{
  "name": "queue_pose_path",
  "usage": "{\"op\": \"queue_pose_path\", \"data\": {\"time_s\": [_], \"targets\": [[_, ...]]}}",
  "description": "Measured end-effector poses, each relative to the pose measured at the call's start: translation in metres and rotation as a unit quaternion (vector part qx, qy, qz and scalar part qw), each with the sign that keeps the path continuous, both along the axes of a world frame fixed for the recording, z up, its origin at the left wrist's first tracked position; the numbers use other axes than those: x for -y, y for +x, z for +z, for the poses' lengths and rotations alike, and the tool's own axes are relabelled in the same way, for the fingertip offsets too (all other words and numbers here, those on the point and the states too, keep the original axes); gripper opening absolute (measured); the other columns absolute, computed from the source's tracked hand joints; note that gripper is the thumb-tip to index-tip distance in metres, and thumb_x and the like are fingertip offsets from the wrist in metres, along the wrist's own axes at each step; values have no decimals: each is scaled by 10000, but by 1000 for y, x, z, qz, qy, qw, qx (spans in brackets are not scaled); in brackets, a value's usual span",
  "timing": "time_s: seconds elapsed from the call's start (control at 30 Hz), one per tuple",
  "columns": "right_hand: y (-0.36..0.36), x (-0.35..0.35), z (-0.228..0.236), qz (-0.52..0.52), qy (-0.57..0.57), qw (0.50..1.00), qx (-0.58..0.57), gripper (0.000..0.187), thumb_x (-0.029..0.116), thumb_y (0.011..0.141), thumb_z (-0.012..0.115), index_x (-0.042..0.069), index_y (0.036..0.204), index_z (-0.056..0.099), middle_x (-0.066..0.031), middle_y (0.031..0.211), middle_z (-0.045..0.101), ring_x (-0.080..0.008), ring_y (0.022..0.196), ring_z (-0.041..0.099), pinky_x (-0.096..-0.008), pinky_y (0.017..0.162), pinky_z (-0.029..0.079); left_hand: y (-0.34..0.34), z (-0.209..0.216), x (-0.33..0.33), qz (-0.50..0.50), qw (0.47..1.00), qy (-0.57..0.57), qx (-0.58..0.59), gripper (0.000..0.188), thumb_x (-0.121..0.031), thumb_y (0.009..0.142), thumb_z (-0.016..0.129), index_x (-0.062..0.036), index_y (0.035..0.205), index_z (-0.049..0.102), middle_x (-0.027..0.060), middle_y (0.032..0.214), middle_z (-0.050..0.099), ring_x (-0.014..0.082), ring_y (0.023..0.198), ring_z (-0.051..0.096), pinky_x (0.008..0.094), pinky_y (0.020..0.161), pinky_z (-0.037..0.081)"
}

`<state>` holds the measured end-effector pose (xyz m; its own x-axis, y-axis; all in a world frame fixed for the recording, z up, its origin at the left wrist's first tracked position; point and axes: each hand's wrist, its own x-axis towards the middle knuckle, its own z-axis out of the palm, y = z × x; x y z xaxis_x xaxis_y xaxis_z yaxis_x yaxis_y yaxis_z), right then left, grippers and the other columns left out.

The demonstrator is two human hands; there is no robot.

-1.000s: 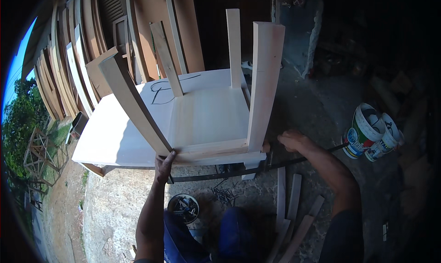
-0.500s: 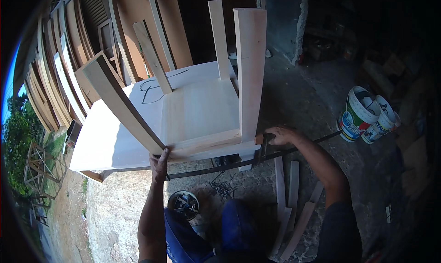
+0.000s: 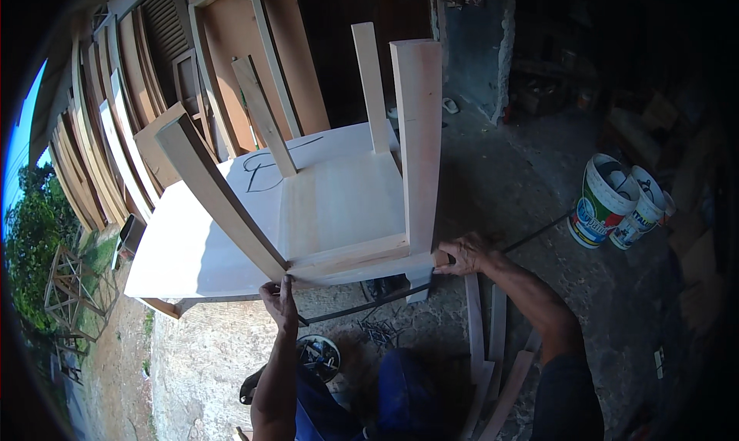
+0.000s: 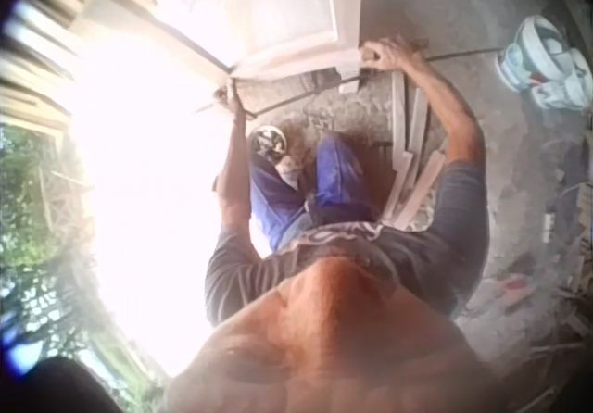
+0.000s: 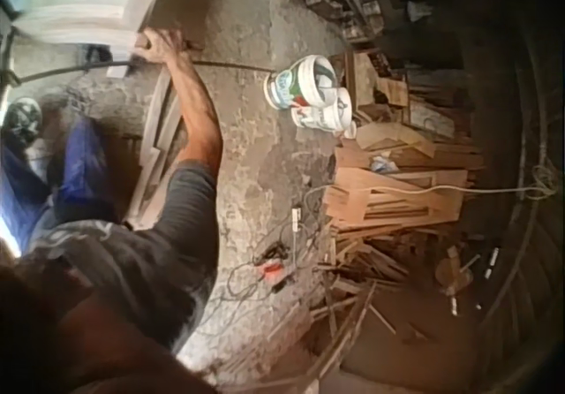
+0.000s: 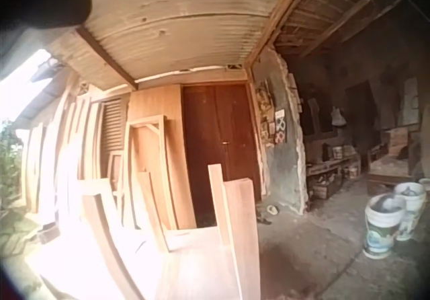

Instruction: The person cuts wooden planks using a circular saw, measures and marks them with a square and pencil, and then assembles the pieces into a chair frame using a hammer and nails. The person works on the ground in an outdoor workshop area.

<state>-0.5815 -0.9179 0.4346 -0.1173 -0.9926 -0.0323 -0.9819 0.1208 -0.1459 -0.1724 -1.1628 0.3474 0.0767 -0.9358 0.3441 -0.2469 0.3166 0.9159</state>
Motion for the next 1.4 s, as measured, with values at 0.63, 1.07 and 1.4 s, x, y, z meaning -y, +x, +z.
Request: {"op": "queue_pose_path", "data": {"time_s": [0.63,1.07,1.4], "targets": [[-13,-111,-107,-111,120,982,98,639,625,822,694,121,1210,623,-157,1188,685,-361,1104,654,-474,959,507,-43,-83,-51,-153,973,107,133,383,-385,1000,586,-23,892,647,110,800,623,198,780,549,385,709,442],[-34,-186,-175,-204,82,974,46,571,575,848,696,162,1238,636,-115,1147,658,-328,1120,624,-483,1012,445,-71,-153,-99,-299,880,2,368,222,-125,968,535,-97,1132,681,163,1000,717,388,945,683,479,811,532],[12,-203,-200,-266,-20,964,-14,487,291,756,814,232,1207,639,-64,1058,610,-276,1084,598,-479,981,401,-70,-136,-106,-323,851,3,414,312,-43,874,502,-73,1137,666,187,1146,668,400,1110,592,463,965,470]]}}
